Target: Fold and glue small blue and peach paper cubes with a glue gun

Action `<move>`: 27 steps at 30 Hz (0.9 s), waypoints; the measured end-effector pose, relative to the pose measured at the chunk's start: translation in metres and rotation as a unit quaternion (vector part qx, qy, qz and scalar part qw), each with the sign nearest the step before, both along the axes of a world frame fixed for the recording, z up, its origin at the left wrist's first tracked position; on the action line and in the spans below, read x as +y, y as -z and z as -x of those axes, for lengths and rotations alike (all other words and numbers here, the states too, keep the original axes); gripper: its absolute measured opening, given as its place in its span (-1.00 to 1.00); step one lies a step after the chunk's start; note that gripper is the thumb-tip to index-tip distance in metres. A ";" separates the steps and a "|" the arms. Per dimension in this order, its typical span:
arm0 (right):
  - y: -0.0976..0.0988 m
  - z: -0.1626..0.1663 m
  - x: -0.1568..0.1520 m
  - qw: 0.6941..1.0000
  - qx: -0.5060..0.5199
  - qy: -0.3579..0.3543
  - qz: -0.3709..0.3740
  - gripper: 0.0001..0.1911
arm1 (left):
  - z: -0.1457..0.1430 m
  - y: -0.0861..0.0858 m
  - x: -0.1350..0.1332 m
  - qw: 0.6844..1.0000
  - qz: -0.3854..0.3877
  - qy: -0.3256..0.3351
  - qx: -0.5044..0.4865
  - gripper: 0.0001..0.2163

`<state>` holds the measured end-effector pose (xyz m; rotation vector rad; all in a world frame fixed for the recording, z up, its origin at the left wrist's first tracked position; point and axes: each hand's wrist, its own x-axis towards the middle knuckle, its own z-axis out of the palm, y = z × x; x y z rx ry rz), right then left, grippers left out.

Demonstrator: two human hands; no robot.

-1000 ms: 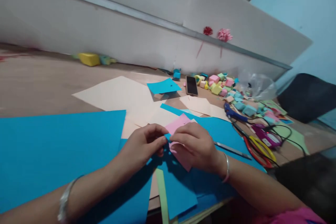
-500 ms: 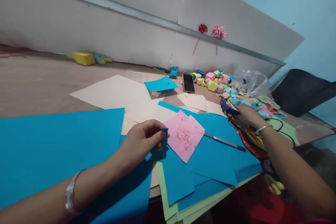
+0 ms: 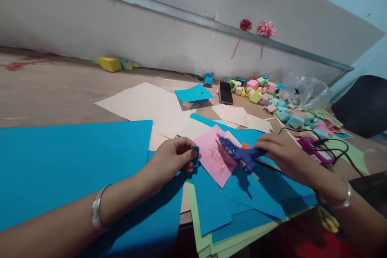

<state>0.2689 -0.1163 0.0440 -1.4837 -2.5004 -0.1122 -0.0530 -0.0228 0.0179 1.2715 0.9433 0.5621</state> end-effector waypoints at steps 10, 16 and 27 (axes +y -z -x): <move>0.009 0.011 -0.007 1.000 0.007 -0.024 0.008 -0.62 | 0.000 -0.002 -0.001 1.000 -0.009 -0.008 -0.013 -0.80; -0.015 -0.025 -0.011 0.996 -0.009 0.023 -0.088 -0.62 | 0.001 -0.003 -0.001 1.000 -0.022 -0.009 -0.005 -0.80; -0.010 -0.162 0.063 0.959 -0.110 0.250 -0.076 -0.79 | 0.001 -0.007 0.000 1.000 -0.010 -0.015 -0.024 -0.69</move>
